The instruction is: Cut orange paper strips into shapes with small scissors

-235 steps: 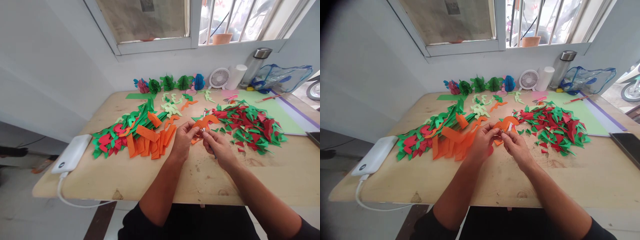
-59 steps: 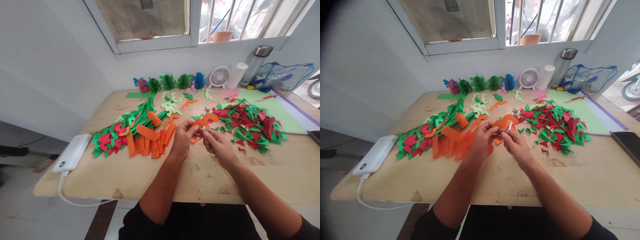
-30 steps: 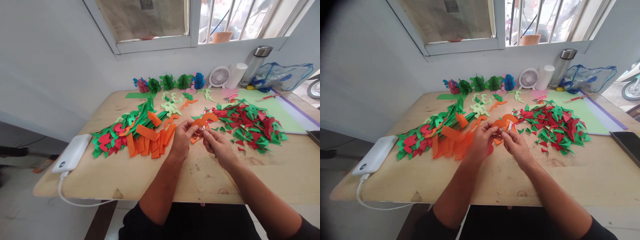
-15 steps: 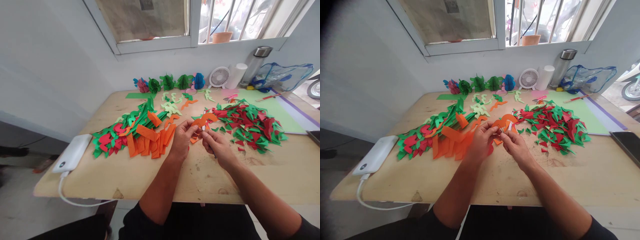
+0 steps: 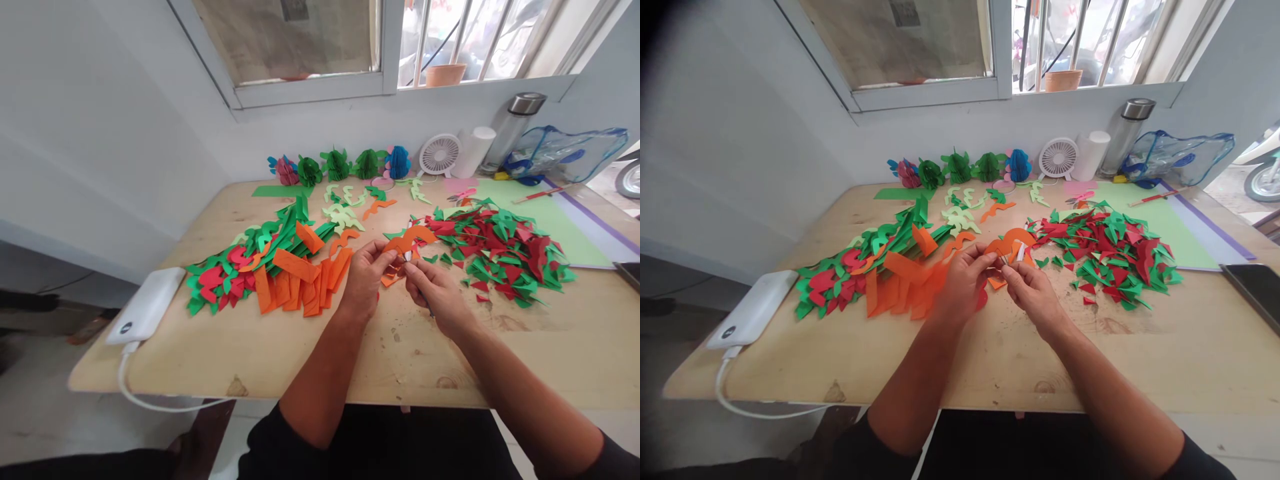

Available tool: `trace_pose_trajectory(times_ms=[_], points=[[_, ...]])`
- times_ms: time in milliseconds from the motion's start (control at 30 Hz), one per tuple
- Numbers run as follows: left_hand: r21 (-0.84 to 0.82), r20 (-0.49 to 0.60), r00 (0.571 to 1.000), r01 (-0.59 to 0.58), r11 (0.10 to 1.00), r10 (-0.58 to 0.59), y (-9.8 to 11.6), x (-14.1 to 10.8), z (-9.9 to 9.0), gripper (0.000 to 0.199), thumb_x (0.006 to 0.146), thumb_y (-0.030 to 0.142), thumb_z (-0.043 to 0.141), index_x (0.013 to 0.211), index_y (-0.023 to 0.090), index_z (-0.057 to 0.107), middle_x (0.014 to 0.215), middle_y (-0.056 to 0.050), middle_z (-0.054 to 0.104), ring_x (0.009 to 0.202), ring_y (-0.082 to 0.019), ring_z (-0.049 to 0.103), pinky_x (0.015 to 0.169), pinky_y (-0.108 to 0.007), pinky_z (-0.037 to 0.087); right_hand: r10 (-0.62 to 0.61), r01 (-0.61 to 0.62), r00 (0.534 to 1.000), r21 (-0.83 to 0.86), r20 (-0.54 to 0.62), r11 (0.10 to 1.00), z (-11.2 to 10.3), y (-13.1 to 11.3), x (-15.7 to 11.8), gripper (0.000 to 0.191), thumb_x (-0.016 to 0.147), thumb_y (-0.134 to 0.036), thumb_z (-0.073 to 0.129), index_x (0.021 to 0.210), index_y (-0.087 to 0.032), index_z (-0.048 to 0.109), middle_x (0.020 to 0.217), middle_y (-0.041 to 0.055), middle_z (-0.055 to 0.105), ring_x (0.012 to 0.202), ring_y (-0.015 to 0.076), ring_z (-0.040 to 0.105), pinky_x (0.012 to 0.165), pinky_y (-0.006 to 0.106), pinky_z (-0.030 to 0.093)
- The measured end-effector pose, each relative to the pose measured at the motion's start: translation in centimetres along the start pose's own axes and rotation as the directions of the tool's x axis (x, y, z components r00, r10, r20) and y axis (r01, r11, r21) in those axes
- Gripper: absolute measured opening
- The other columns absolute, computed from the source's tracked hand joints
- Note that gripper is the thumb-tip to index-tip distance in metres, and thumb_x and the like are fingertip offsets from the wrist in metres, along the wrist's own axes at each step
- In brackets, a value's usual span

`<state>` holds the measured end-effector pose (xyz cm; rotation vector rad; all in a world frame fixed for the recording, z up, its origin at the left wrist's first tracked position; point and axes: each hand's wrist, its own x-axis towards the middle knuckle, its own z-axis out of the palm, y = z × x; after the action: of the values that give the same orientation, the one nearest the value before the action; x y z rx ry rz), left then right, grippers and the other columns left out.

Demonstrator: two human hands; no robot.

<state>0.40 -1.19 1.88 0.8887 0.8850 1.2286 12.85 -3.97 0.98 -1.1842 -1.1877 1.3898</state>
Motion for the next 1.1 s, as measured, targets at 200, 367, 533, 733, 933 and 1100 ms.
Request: trace_pose_trajectory(times_ms=[200, 367, 533, 733, 933, 1100], points=[[-0.011, -0.005, 1.0, 0.004, 1.0, -0.004, -0.04, 0.01, 0.02, 0.013, 0.066, 0.029, 0.066, 0.068, 0.017, 0.059, 0.061, 0.001, 0.058, 0.061, -0.011, 0.055, 0.064, -0.026, 0.045, -0.005, 0.005, 1.0, -0.003, 0.0, 1.0, 0.06, -0.14, -0.03, 0.044, 0.075, -0.061, 0.062, 0.066, -0.02, 0.048, 0.048, -0.0068, 0.038, 0.042, 0.0074, 0.028, 0.039, 0.022, 0.017], [-0.01, -0.004, 1.0, 0.001, 1.0, -0.001, -0.19, 0.05, -0.04, 0.013, 0.067, 0.028, 0.065, 0.069, 0.017, 0.06, 0.063, 0.001, 0.059, 0.062, -0.011, 0.054, 0.064, -0.025, 0.044, 0.003, -0.003, 1.0, 0.006, 0.0, 1.0, 0.07, -0.13, -0.03, 0.044, 0.075, -0.06, 0.063, 0.065, -0.021, 0.047, 0.048, -0.0073, 0.037, 0.042, 0.0069, 0.027, 0.039, 0.023, 0.017], [-0.008, 0.004, 1.0, -0.002, 1.0, 0.002, -0.26, 0.08, -0.08, 0.013, 0.068, 0.029, 0.065, 0.069, 0.017, 0.06, 0.065, 0.0, 0.06, 0.062, -0.011, 0.054, 0.064, -0.025, 0.045, -0.009, 0.009, 1.0, -0.004, 0.002, 1.0, -0.03, 0.04, -0.01, 0.043, 0.077, -0.058, 0.061, 0.064, -0.02, 0.047, 0.048, -0.0069, 0.038, 0.041, 0.0069, 0.027, 0.039, 0.023, 0.017], [-0.007, 0.0, 1.0, -0.001, 1.0, 0.001, -0.29, 0.08, -0.11, 0.014, 0.068, 0.029, 0.066, 0.069, 0.017, 0.059, 0.065, 0.001, 0.06, 0.061, -0.01, 0.054, 0.064, -0.026, 0.044, -0.019, 0.019, 1.0, -0.016, 0.0, 1.0, -0.07, 0.01, -0.03, 0.043, 0.079, -0.058, 0.06, 0.063, -0.02, 0.047, 0.047, -0.0069, 0.037, 0.041, 0.0069, 0.027, 0.038, 0.023, 0.018], [-0.012, 0.002, 1.0, -0.006, 1.0, 0.006, -0.32, 0.09, -0.1, 0.013, 0.068, 0.028, 0.065, 0.069, 0.017, 0.06, 0.065, 0.001, 0.061, 0.061, -0.011, 0.054, 0.064, -0.026, 0.044, -0.019, 0.019, 1.0, -0.001, 0.002, 1.0, -0.04, -0.1, -0.05, 0.042, 0.077, -0.059, 0.061, 0.066, -0.02, 0.049, 0.048, -0.0071, 0.037, 0.041, 0.0069, 0.028, 0.038, 0.023, 0.018], [-0.011, 0.002, 1.0, -0.008, 1.0, 0.008, -0.33, 0.1, -0.11, 0.013, 0.068, 0.029, 0.066, 0.069, 0.017, 0.06, 0.065, 0.001, 0.06, 0.061, -0.01, 0.054, 0.064, -0.026, 0.044, -0.02, 0.02, 1.0, 0.006, -0.004, 1.0, 0.01, -0.15, -0.04, 0.042, 0.077, -0.058, 0.062, 0.065, -0.02, 0.049, 0.048, -0.0068, 0.038, 0.042, 0.0068, 0.028, 0.039, 0.022, 0.018]])
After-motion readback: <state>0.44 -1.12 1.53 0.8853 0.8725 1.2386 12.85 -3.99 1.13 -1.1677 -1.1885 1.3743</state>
